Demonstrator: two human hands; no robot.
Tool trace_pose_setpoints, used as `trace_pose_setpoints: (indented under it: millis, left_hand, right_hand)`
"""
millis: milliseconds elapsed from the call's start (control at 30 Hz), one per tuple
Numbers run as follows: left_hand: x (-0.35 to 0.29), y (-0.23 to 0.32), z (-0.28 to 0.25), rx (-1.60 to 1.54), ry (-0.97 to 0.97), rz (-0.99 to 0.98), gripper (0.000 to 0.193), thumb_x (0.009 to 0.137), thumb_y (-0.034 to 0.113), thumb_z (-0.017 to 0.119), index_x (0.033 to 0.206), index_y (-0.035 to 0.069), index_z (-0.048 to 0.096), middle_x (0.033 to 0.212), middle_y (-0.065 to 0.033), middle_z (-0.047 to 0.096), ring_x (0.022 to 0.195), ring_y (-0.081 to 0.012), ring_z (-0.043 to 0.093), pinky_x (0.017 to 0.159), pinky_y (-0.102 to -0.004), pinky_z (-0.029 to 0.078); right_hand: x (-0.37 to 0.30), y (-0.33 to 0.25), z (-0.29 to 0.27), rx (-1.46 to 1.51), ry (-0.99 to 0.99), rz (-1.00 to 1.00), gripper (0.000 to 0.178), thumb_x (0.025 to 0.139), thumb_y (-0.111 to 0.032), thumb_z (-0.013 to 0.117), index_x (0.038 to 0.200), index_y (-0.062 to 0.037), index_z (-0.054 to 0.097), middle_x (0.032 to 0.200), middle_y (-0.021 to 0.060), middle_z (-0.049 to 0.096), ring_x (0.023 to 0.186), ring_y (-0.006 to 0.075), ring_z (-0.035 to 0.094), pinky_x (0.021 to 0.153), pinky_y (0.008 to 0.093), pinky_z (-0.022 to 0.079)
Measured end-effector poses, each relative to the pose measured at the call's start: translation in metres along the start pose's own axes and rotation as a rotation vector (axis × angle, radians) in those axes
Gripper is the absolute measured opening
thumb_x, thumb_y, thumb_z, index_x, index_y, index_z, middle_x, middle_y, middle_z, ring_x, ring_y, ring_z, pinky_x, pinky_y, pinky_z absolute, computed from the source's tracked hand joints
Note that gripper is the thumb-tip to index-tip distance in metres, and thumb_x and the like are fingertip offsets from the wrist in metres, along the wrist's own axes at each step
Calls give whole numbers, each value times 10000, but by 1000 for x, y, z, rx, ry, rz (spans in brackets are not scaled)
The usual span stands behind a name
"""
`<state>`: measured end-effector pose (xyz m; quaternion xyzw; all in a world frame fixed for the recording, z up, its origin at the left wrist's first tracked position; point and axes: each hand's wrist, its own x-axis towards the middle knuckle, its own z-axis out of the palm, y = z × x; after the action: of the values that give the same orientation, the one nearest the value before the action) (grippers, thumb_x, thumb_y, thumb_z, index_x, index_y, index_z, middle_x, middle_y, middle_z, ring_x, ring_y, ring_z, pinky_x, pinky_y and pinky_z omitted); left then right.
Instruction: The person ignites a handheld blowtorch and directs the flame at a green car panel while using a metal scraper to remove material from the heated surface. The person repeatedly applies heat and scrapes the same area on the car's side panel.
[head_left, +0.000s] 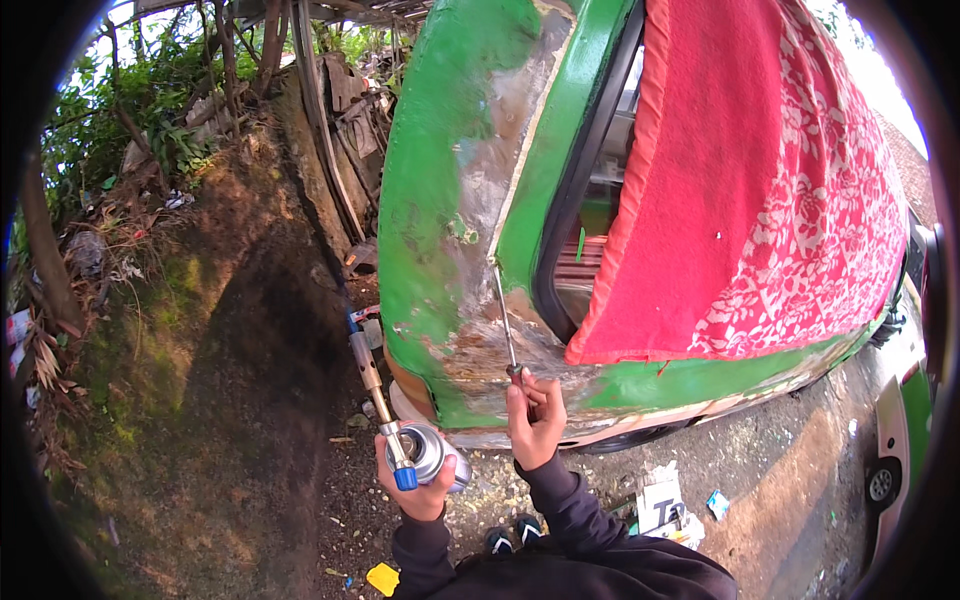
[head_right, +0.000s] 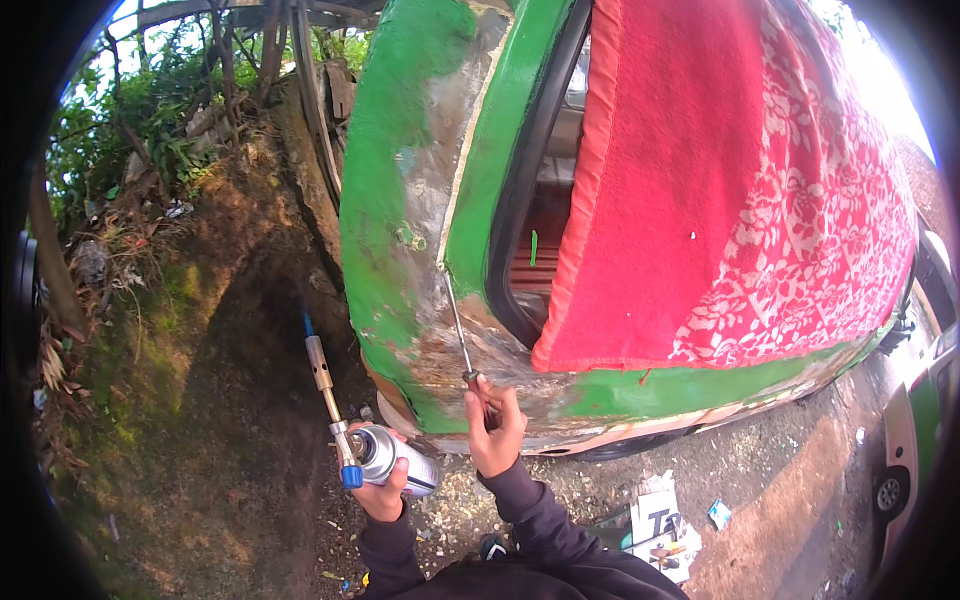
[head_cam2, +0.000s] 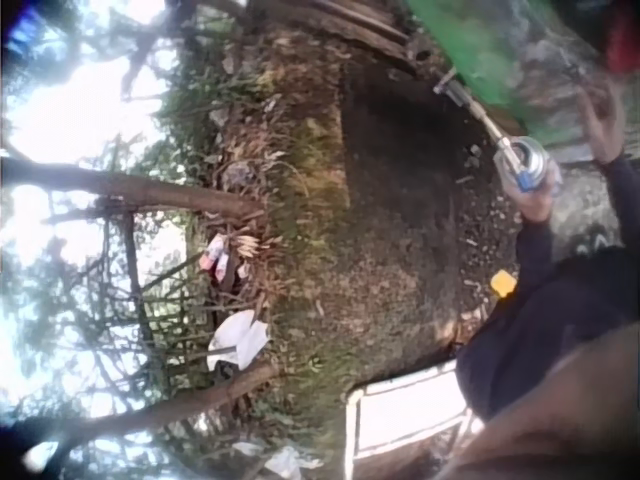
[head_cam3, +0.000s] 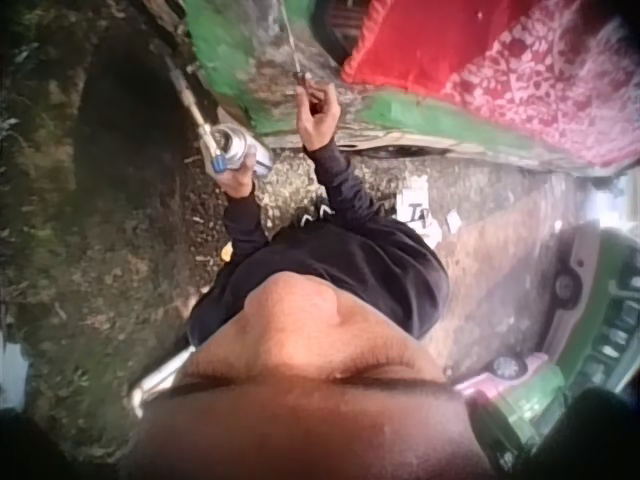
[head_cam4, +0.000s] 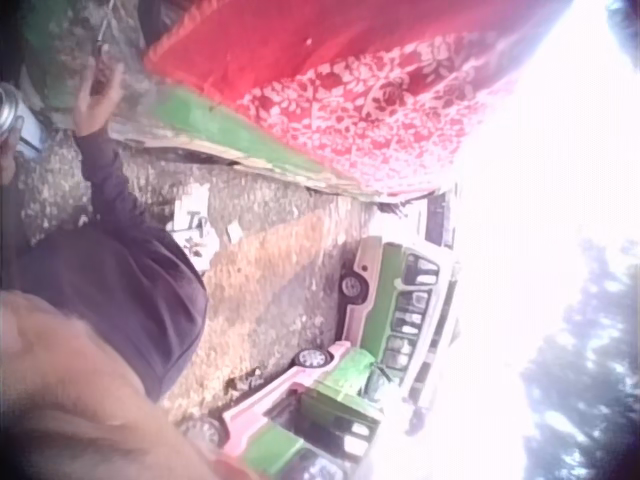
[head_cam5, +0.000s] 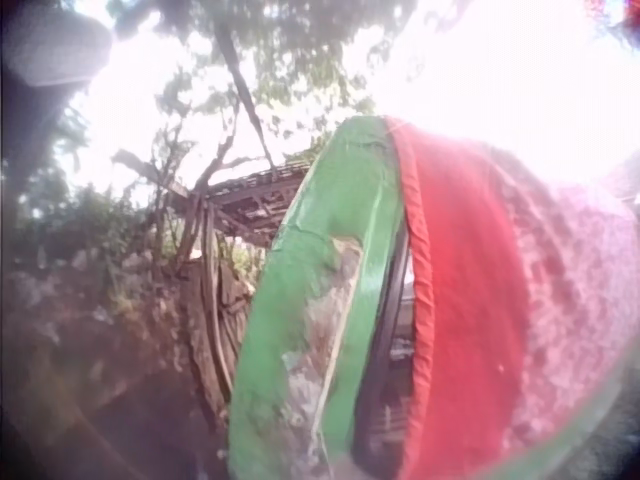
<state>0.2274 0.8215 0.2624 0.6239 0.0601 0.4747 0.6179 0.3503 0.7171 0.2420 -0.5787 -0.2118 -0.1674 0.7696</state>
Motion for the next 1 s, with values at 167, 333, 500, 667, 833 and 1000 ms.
trace_pose_setpoints:
  millis: [167, 333, 500, 667, 833, 1000]
  left_hand:
    - [-2, 1, 2, -26, -3, -37, 622, 714, 239, 830, 1176, 8, 483, 974, -106, 646, 877, -177, 648, 821, -338, 537]
    - [1, 5, 1, 34, -31, -8, 636, 701, 269, 841, 1162, 4, 492, 932, -96, 653, 858, -177, 659, 817, -334, 540]
    - [2, 10, 5, -1, -7, -28, 638, 695, 283, 846, 1157, 12, 498, 941, -95, 660, 871, -172, 659, 812, -326, 538]
    - [3, 11, 0, 50, -89, -26, 648, 690, 284, 853, 1166, 12, 508, 944, -78, 661, 855, -155, 649, 800, -306, 527]
    - [2, 11, 4, 71, -105, -2, 637, 688, 286, 854, 1151, 9, 515, 945, -78, 668, 853, -153, 653, 793, -298, 527]
    - [4, 2, -3, 155, -172, 18, 693, 709, 314, 818, 1206, -17, 467, 925, -128, 642, 840, -215, 657, 790, -364, 545]
  right_hand:
    - [19, -14, 2, 56, 37, 135, 146, 943, 30, 647, 1047, 54, 547, 1098, 192, 718, 1001, 154, 686, 808, 254, 533]
    - [7, -15, -5, -3, 18, 32, 137, 941, 31, 647, 1035, 55, 551, 1066, 168, 727, 978, 123, 674, 791, 243, 525]
    - [20, -11, -6, -9, 14, 98, 126, 938, 39, 643, 1025, 47, 553, 1077, 172, 727, 976, 125, 680, 783, 232, 519]
    - [10, -14, -7, -3, 9, 55, 132, 932, 46, 647, 1019, 49, 548, 1087, 190, 729, 1014, 154, 690, 812, 243, 530]
    - [13, -9, -6, -19, 19, 68, 128, 931, 42, 654, 1011, 50, 554, 1094, 190, 726, 990, 153, 693, 800, 243, 534]
    - [17, -11, 0, 4, -7, 37, 144, 944, 27, 647, 1046, 40, 546, 1063, 156, 717, 910, 107, 650, 726, 222, 503]
